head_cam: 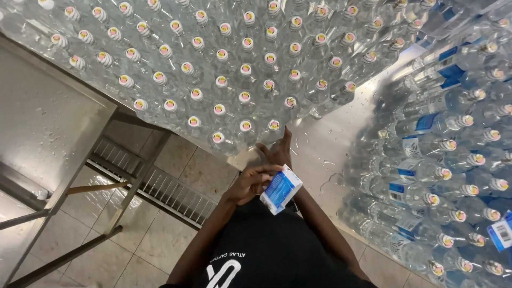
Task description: The person repeatedly picks up small plastic water bottles from a metal table, applies a blue and white label to each bottle, and places the labeled bottles back on the table. The process is performed one bottle at a time in a repetitive manner.
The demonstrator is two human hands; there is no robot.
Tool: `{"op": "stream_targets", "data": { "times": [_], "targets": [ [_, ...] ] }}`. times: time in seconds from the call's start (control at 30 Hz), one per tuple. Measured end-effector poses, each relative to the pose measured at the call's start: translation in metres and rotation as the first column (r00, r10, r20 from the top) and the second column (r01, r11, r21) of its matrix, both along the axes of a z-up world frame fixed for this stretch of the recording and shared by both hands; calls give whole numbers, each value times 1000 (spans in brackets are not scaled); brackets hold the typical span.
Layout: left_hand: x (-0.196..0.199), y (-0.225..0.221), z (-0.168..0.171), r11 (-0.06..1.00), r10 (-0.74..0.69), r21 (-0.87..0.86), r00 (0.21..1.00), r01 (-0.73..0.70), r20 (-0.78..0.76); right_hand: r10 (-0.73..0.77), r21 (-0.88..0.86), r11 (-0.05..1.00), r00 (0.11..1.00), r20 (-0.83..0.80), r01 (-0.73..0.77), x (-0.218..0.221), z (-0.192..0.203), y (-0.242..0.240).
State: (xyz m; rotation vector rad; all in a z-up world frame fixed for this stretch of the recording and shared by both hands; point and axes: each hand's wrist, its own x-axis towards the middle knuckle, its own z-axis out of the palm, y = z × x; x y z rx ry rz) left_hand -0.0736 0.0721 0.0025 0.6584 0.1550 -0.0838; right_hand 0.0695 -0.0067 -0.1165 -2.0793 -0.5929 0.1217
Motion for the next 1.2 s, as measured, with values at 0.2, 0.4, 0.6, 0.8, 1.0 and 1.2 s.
{"op": "stream_targets", "data": {
  "times": [0.2, 0.4, 0.6, 0.8, 1.0, 1.2],
  "targets": [
    [-7, 16, -28, 989, 43, -138, 999, -44, -13, -132, -46, 991, 964, -231, 125, -4, 58, -5],
    [11, 12, -36, 991, 129, -45, 985, -125, 112, -167, 75, 975, 915, -366, 208, -17, 26, -66],
    [50, -5, -17, 984, 172, 18, 980, -175, 100, -291, -83, 956, 936, -198, 280, -23, 19, -129],
    [80, -42, -10, 989, 33, 148, 998, -26, -47, -298, -57, 954, 951, -87, 294, -16, 58, -172],
    [93, -59, 43, 934, -21, 353, 997, 46, -75, -264, -91, 964, 942, -209, 250, -16, 89, -186],
    [92, -59, 98, 645, -38, 765, 999, 6, 24, -190, -151, 975, 967, -168, 165, -10, 73, -195]
  ]
}}
